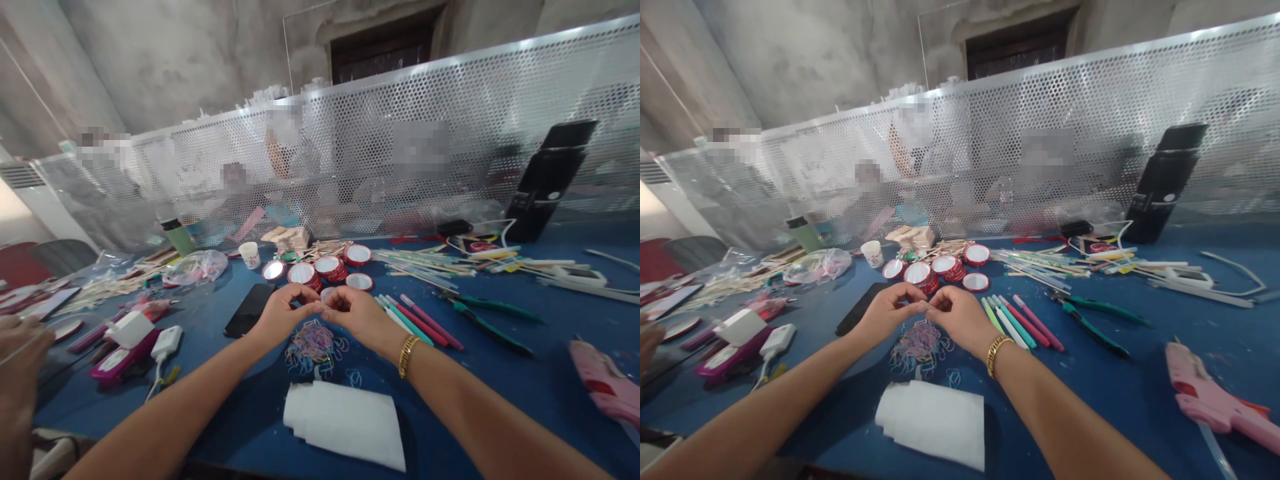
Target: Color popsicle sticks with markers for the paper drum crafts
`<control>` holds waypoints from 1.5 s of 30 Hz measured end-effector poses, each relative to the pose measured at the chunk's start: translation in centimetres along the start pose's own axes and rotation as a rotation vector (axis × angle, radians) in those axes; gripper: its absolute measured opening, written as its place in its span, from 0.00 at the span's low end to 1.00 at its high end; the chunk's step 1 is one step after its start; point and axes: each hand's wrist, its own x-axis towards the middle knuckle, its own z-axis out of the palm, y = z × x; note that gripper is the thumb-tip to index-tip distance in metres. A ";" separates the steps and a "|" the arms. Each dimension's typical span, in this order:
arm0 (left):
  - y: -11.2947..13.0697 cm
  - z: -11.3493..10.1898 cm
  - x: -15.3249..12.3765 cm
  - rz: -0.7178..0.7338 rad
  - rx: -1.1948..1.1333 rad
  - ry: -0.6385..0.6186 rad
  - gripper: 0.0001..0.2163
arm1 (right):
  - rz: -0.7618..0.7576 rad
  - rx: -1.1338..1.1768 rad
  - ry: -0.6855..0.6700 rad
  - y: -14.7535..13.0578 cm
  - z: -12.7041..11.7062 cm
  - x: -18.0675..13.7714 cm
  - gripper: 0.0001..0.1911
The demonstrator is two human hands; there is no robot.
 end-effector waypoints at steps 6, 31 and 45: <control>0.0 0.1 -0.2 0.044 -0.015 -0.046 0.09 | -0.013 -0.065 0.009 0.0 0.0 0.0 0.15; 0.4 0.8 -0.3 -0.158 -0.733 0.117 0.12 | 0.035 -0.076 -0.178 -1.5 0.9 -0.5 0.17; -0.9 1.5 -0.6 -0.248 -0.572 0.085 0.13 | 0.542 -1.306 0.358 -1.0 -14.9 -0.8 0.10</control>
